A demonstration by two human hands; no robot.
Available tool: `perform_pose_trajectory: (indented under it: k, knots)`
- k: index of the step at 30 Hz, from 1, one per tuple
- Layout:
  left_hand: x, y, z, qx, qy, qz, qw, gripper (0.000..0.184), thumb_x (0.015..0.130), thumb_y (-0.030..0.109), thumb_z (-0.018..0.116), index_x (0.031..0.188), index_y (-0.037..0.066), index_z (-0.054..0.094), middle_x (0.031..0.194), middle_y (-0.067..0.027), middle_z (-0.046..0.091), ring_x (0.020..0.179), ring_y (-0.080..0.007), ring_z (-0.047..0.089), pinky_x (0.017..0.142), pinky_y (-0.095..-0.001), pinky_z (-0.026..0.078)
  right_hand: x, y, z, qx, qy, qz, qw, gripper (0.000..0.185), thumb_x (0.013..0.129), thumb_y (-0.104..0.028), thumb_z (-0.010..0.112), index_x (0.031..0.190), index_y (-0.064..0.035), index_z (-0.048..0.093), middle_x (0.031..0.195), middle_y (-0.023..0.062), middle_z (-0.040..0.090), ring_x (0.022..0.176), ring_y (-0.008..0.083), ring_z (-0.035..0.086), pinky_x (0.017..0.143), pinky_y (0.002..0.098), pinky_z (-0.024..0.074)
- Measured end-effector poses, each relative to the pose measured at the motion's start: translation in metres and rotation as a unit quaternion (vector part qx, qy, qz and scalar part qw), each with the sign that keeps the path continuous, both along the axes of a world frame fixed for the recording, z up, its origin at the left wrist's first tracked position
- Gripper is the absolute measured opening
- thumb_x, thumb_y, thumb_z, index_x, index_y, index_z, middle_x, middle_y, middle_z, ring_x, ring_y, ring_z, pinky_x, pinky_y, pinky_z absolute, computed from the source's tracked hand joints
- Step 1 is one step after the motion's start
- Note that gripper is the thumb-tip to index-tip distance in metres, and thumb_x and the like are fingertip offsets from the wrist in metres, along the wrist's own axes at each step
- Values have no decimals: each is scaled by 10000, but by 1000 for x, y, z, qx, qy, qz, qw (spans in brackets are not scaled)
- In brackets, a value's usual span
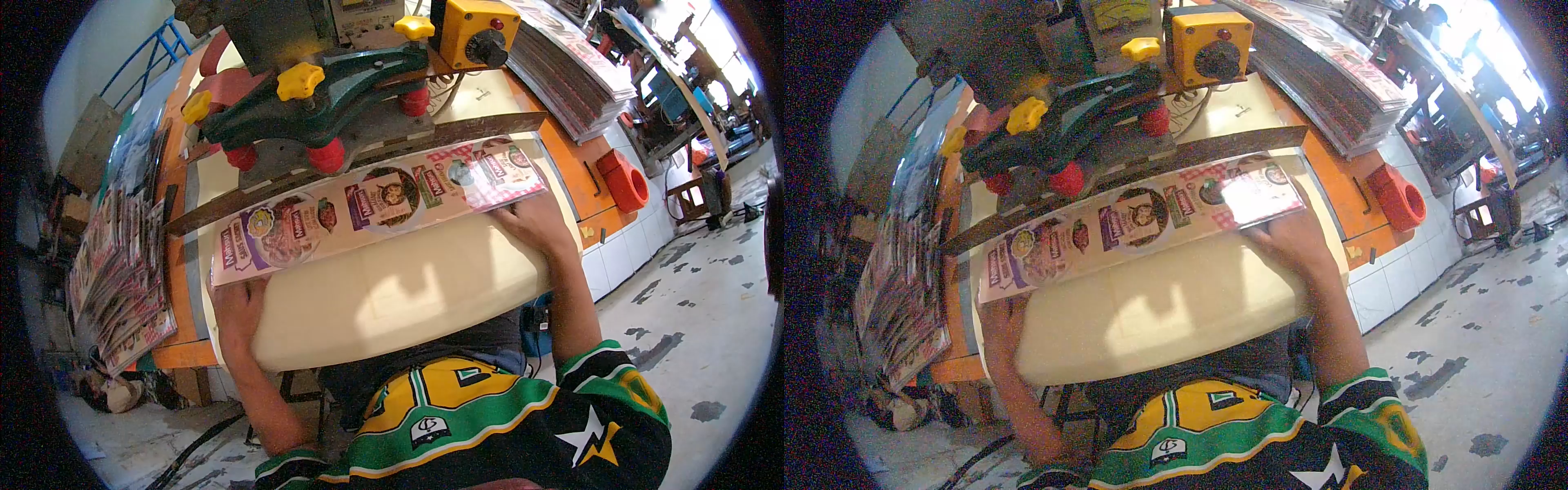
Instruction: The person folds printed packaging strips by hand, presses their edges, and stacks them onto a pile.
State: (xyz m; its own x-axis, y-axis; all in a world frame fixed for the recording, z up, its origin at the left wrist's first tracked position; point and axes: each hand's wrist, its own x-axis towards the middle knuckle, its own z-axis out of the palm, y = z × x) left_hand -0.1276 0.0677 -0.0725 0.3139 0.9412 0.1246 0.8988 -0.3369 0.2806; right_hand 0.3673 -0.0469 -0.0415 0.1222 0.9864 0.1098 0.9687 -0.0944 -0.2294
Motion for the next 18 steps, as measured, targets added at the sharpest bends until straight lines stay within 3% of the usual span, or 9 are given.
perform_pose_trajectory:
  k: [2,4,8,10,14,16,18]
  knots:
    - [2,0,0,-60,-28,10,998,480,945,364,609,1293,34,603,1390,-213,554,1329,-428,437,1131,-541,270,0,1,2,-15,30,3,999,691,940,-611,504,1409,-105,542,1454,179,518,1399,352,393,1227,466,191]
    - [8,-2,4,85,-12,-49,995,393,933,295,618,1230,40,644,1322,-202,600,1263,-422,489,1102,-548,290,3,2,-3,0,5,13,1000,629,940,-568,508,1370,-116,582,1423,178,550,1360,358,440,1224,475,196]
    - [10,2,14,68,-13,-68,995,390,932,282,617,1229,30,638,1292,-216,611,1221,-427,520,1092,-517,324,6,4,-4,6,6,32,999,611,935,-559,516,1345,-114,602,1417,173,557,1353,358,446,1216,482,203]
    - [10,4,20,-31,-40,-54,997,404,927,266,630,1247,20,619,1291,-213,614,1219,-421,530,1073,-487,370,3,3,-1,27,8,47,999,566,934,-529,557,1312,-113,624,1386,214,564,1294,415,485,1111,469,366]
    - [14,11,14,4,-85,-69,994,421,917,246,644,1266,14,600,1304,-217,606,1226,-420,530,1064,-466,400,2,4,-3,32,5,27,999,549,929,-515,565,1305,-122,632,1393,208,562,1294,409,489,1106,465,373]
    - [17,9,15,-8,-94,-43,995,429,912,226,651,1280,14,594,1325,-221,591,1237,-417,526,1074,-474,397,0,4,-3,21,7,7,1000,599,915,-543,542,1349,-134,600,1431,158,549,1344,365,451,1178,459,288]
    - [14,11,10,-11,-92,-44,995,448,914,244,649,1297,20,586,1337,-222,583,1247,-418,519,1081,-475,392,0,4,-3,35,0,9,999,577,916,-531,556,1331,-134,616,1417,176,555,1324,380,469,1144,457,332]
